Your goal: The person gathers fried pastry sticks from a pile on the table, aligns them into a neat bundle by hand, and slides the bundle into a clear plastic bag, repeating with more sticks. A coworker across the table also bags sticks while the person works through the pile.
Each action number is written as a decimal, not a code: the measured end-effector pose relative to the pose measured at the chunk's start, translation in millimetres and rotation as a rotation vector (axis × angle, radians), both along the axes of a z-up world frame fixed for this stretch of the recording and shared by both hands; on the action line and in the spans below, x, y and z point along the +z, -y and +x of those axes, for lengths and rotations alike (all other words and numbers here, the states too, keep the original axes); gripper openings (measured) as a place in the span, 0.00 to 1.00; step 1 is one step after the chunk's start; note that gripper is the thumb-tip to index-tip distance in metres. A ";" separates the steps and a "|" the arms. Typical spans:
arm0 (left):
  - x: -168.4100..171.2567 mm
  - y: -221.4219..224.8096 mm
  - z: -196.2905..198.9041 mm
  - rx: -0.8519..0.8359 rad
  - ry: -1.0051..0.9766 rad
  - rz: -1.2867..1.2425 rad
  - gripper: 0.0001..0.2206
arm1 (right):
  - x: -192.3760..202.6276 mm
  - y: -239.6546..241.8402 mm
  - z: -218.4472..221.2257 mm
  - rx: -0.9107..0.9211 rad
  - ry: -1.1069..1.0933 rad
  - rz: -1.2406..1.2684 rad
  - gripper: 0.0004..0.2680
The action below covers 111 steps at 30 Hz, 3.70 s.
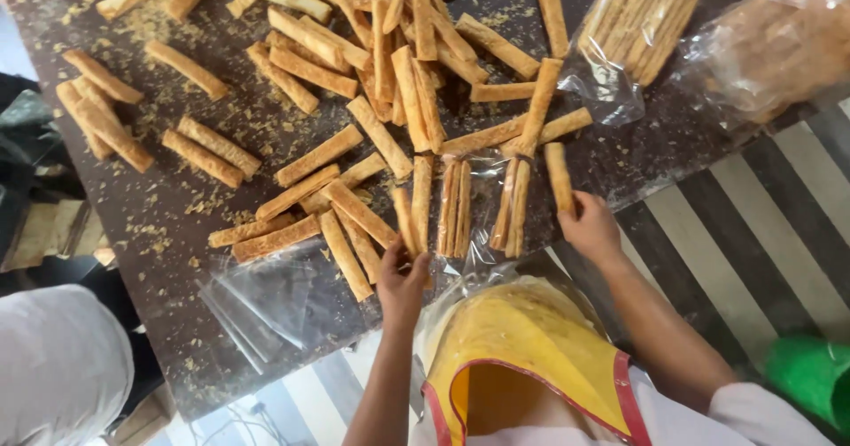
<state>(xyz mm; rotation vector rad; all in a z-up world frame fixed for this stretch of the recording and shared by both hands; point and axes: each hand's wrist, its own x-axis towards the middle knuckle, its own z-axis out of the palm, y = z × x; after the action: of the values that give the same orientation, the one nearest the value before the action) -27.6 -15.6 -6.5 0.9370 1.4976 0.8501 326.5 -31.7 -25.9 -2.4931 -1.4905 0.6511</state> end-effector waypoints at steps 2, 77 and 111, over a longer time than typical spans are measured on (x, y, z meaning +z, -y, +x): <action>25.0 -8.3 13.7 -0.019 -0.003 -0.062 0.28 | -26.0 -1.9 9.7 -0.208 -0.435 0.098 0.19; 66.3 78.7 192.0 0.086 -0.679 0.578 0.41 | 53.2 10.1 -27.3 0.114 -1.460 -0.014 0.14; 18.4 183.7 71.0 -0.053 -0.612 0.471 0.31 | 16.7 -89.6 -67.0 1.320 -0.012 0.471 0.06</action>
<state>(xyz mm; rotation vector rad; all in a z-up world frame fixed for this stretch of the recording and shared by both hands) 43.4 -199.3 11.9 1.6915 1.8044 0.9451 259.5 57.9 -9.2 -0.9265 -2.7416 0.3320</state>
